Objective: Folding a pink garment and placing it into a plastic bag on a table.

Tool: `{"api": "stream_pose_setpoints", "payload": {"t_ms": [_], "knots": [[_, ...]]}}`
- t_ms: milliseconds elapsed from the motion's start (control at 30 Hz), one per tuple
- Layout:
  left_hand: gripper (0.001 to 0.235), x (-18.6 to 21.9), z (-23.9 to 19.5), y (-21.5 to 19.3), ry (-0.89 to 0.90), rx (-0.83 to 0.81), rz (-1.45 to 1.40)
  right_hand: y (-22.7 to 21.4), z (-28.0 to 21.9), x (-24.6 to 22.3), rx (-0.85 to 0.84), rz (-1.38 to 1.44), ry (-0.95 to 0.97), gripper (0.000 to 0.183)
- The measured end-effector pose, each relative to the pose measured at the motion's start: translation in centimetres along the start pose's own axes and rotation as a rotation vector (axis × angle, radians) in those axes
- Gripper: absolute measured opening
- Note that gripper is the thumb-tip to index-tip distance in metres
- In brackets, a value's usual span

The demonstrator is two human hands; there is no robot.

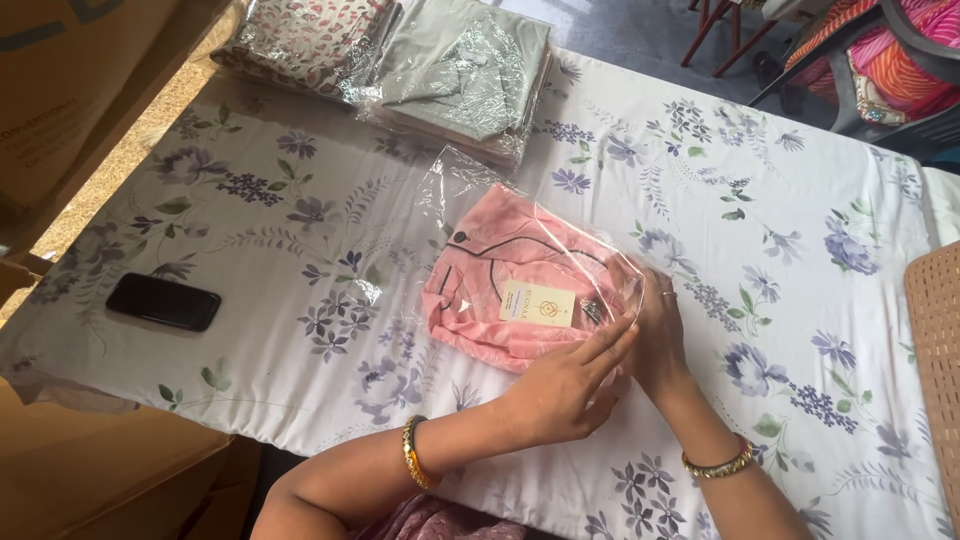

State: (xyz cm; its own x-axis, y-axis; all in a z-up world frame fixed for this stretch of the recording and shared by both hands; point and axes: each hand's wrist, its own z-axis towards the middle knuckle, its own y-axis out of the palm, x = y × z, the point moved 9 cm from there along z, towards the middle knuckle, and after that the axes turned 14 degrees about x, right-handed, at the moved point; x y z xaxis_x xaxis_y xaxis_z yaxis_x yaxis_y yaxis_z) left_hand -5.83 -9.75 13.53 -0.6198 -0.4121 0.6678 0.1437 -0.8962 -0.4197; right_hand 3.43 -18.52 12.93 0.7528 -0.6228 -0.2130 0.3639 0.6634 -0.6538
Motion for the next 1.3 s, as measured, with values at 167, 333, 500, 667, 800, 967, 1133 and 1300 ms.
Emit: {"api": "stream_pose_setpoints", "payload": {"t_ms": [167,333,500,667,800,967,1133,1300], "knots": [[0.084,0.5,0.3,-0.5,-0.053,-0.001,-0.051,1.6,-3.0,-0.5,-0.131,-0.032,-0.181,0.054],[0.082,0.9,0.6,-0.5,-0.083,-0.010,-0.102,4.2,-5.4,-1.6,-0.435,0.293,-0.303,0.060],[0.080,1.3,0.4,-0.9,-0.020,0.039,-0.075,4.2,-4.8,-4.4,-0.693,0.497,-0.238,0.070],[0.079,0.8,0.0,0.2,0.007,0.011,-0.048,4.2,-5.3,-6.4,-0.464,0.254,-0.546,0.056],[0.082,0.7,-0.1,1.3,-0.002,-0.045,0.001,9.4,-8.9,-3.9,-0.568,0.136,-0.585,0.053],[0.081,0.9,0.2,1.4,-0.050,-0.118,0.008,8.4,-5.1,-6.6,-0.363,0.183,-0.667,0.056],[0.081,0.8,0.4,0.8,-0.109,-0.140,-0.030,7.9,-3.3,0.0,-0.333,0.250,-0.171,0.065],[0.081,-1.0,-0.4,2.5,-0.048,-0.135,0.050,9.2,-2.7,3.4,-0.408,0.155,-0.134,0.091]]}}
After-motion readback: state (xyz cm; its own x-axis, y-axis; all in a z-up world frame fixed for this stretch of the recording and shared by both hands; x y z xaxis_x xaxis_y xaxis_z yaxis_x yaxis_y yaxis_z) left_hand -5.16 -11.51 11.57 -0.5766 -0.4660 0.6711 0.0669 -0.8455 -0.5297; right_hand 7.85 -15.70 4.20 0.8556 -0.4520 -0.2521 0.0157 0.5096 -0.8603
